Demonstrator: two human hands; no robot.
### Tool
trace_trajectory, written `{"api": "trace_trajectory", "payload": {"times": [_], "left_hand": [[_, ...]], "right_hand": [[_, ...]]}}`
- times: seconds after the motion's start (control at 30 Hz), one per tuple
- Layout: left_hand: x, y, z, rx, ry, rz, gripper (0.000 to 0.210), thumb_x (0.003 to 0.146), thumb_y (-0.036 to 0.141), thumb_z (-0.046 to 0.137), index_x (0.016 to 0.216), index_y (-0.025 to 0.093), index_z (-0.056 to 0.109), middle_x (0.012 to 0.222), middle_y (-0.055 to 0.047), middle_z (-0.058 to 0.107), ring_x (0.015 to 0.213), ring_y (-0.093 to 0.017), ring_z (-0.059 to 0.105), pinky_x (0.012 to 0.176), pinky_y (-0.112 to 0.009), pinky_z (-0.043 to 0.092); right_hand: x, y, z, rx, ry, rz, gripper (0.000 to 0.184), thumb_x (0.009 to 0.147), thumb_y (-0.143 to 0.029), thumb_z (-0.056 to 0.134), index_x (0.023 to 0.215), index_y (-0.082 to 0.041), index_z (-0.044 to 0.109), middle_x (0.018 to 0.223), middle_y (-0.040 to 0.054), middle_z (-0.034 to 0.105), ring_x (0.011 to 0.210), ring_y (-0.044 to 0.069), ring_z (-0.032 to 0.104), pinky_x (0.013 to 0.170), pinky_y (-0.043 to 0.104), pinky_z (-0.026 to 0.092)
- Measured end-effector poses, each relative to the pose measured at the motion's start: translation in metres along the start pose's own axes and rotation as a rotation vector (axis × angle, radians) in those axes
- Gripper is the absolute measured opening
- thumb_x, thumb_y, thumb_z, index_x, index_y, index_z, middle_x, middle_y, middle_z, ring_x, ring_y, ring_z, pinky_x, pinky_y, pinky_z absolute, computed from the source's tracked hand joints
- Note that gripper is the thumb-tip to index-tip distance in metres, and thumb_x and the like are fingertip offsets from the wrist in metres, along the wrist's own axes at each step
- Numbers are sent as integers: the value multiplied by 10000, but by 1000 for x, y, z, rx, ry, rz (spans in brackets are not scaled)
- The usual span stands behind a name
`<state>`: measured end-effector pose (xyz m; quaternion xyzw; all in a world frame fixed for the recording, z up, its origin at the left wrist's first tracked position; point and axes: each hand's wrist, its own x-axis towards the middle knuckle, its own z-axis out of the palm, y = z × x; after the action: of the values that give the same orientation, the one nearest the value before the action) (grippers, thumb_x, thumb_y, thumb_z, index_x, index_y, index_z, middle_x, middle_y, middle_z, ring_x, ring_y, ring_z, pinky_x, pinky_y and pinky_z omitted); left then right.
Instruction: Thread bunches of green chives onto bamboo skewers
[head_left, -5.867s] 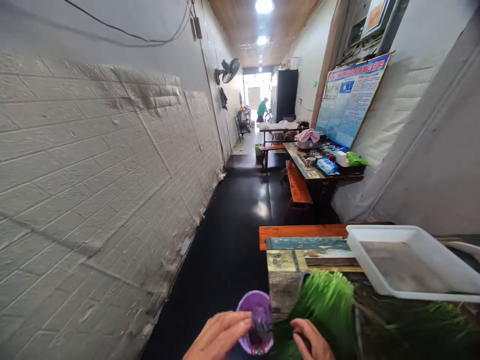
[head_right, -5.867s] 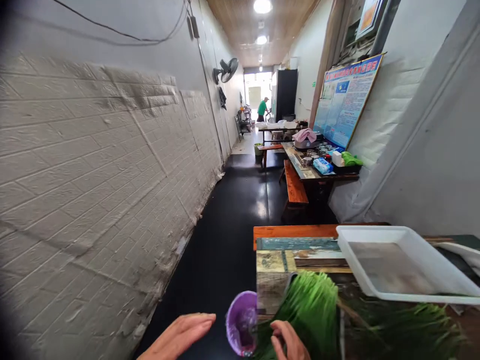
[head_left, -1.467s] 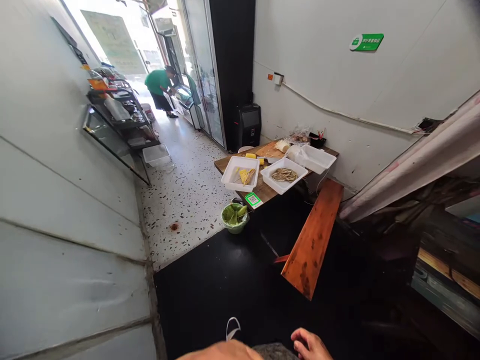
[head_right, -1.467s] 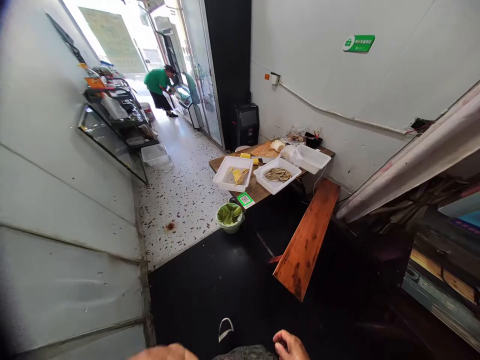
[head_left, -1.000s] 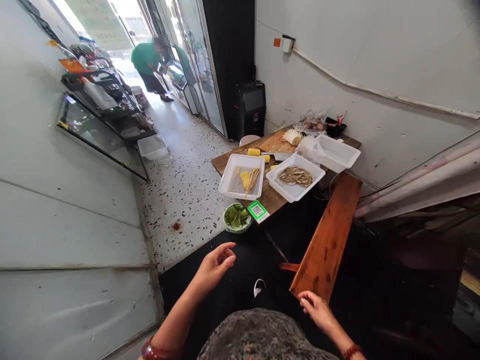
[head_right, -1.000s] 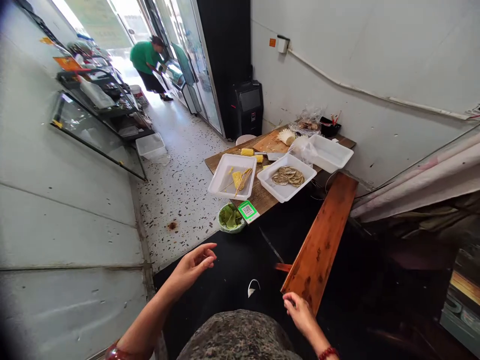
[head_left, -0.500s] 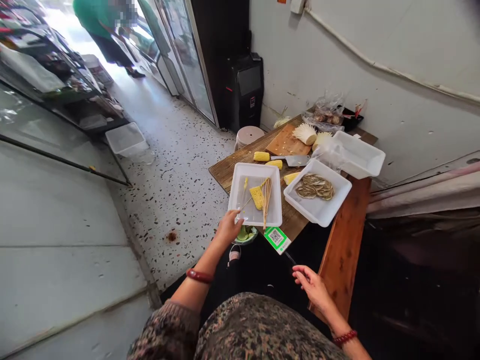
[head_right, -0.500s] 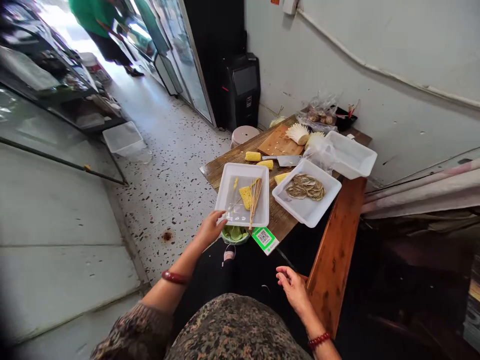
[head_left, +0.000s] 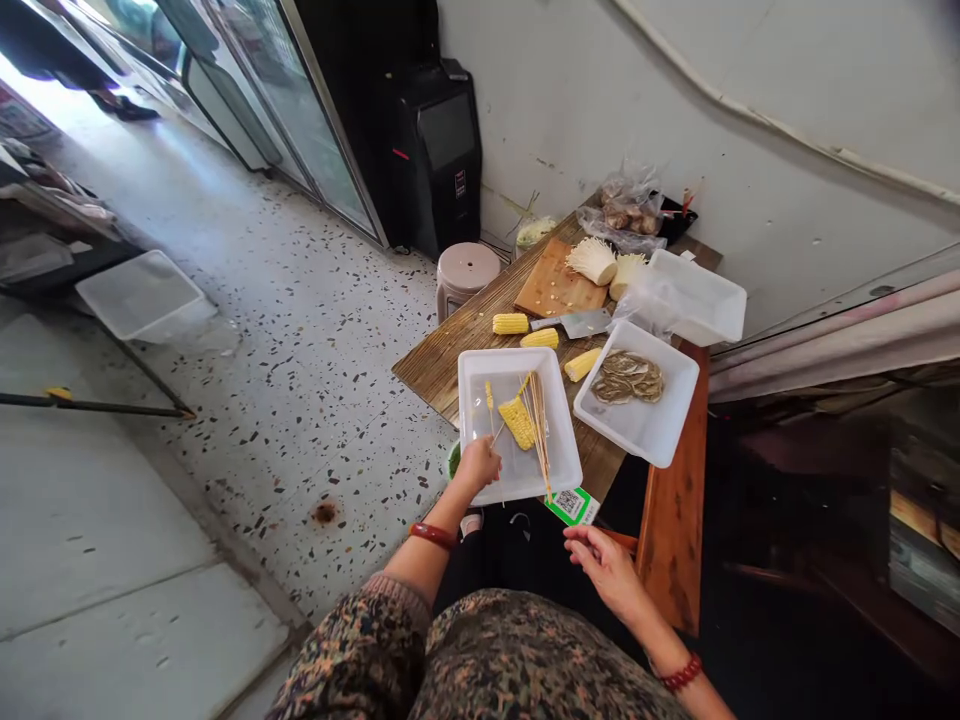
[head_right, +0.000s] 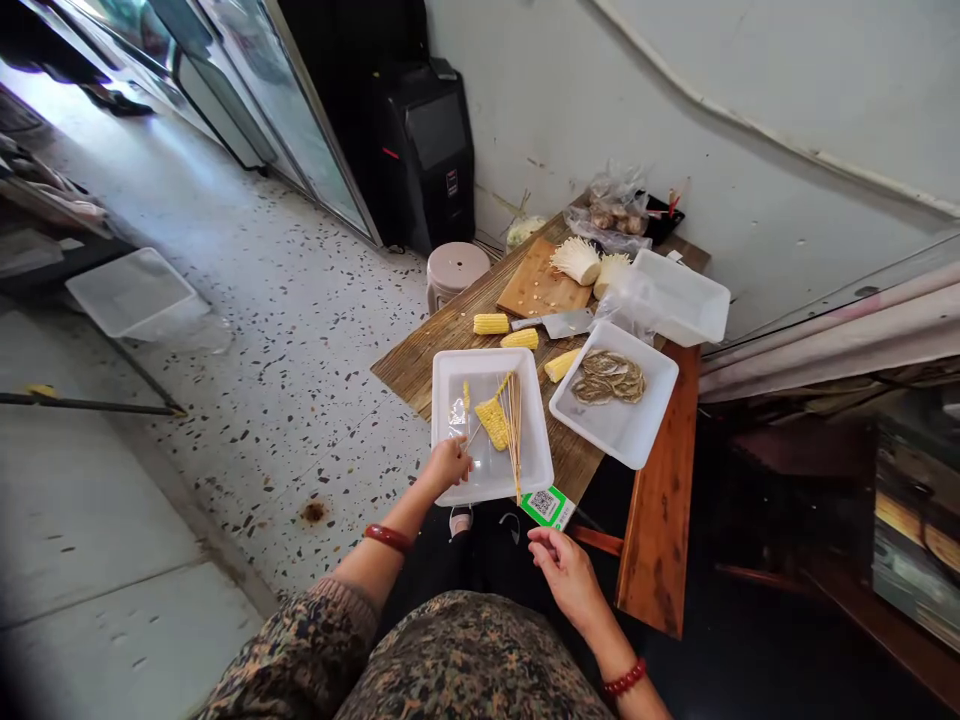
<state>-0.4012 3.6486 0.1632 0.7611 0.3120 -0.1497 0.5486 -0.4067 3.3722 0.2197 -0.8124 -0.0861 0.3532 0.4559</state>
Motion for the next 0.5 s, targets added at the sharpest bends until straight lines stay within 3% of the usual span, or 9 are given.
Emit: {"api": "trace_trajectory", "payload": {"times": [0.13, 0.33, 0.5], "left_hand": [[-21, 15, -2, -248, -84, -23, 269, 853, 153, 528, 1106, 74, 485, 745, -52, 664, 527, -102, 610, 454, -186, 446], [-72, 54, 15, -525, -139, 139, 286, 789, 226, 562, 1041, 160, 446, 706, 17, 639, 502, -98, 608, 438, -175, 432], [-91, 77, 38, -566, -213, 252, 280, 790, 260, 607, 1033, 159, 512, 619, 45, 593, 477, -86, 566, 451, -177, 397]], "right_hand": [[24, -23, 2, 4, -44, -41, 418, 830, -564, 568, 953, -185, 695, 882, 84, 742, 728, 210, 703, 708, 347, 566], [69, -75, 8, 113, 35, -162, 396, 849, -503, 561, 1009, -162, 683, 876, 74, 746, 724, 196, 702, 695, 329, 571], [83, -106, 10, 157, 166, -293, 346, 869, -449, 558, 985, -155, 698, 851, 64, 738, 762, 187, 692, 720, 292, 556]]}}
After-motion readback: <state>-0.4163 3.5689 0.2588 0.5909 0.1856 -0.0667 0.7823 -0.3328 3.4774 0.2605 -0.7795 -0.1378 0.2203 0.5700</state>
